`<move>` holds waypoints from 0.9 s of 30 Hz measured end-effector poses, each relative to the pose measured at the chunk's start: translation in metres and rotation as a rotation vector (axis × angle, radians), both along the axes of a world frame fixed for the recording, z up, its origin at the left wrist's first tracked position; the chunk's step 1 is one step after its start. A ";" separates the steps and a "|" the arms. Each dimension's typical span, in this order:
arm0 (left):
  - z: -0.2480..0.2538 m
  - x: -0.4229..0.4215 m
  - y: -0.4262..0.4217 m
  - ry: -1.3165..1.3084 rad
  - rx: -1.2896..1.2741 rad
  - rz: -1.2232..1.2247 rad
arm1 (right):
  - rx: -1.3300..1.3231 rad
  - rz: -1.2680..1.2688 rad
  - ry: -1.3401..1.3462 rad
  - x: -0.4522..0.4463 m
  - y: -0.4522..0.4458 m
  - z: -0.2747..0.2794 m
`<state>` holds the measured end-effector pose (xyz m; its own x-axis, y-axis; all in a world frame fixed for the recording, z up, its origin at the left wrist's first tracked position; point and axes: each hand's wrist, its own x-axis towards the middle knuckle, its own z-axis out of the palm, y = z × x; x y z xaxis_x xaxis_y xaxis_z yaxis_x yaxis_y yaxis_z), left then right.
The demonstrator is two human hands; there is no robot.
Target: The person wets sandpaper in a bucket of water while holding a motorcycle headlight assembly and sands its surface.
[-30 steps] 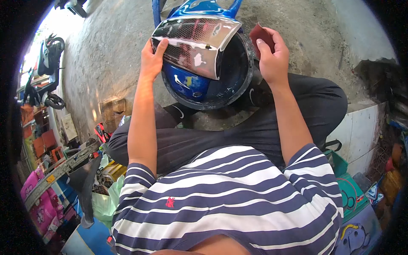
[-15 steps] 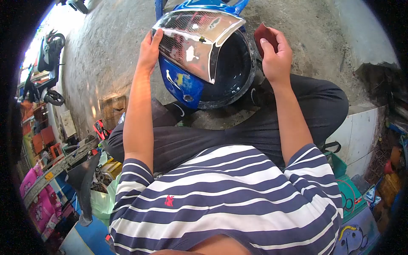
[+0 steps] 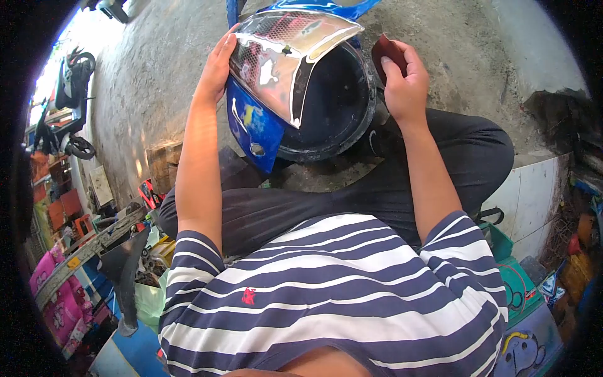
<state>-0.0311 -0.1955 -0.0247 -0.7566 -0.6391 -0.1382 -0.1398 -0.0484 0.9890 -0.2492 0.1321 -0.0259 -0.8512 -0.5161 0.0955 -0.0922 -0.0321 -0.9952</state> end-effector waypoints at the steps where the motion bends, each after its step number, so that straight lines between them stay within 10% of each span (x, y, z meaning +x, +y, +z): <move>1: 0.004 -0.001 0.005 -0.023 -0.015 -0.019 | 0.009 0.001 0.007 0.000 0.001 0.001; 12: -0.009 0.003 0.019 -0.092 0.102 -0.125 | 0.020 0.012 -0.003 0.001 0.002 -0.001; 27: 0.043 -0.003 0.134 -0.391 -0.797 0.111 | 0.216 0.147 0.687 0.008 0.009 0.013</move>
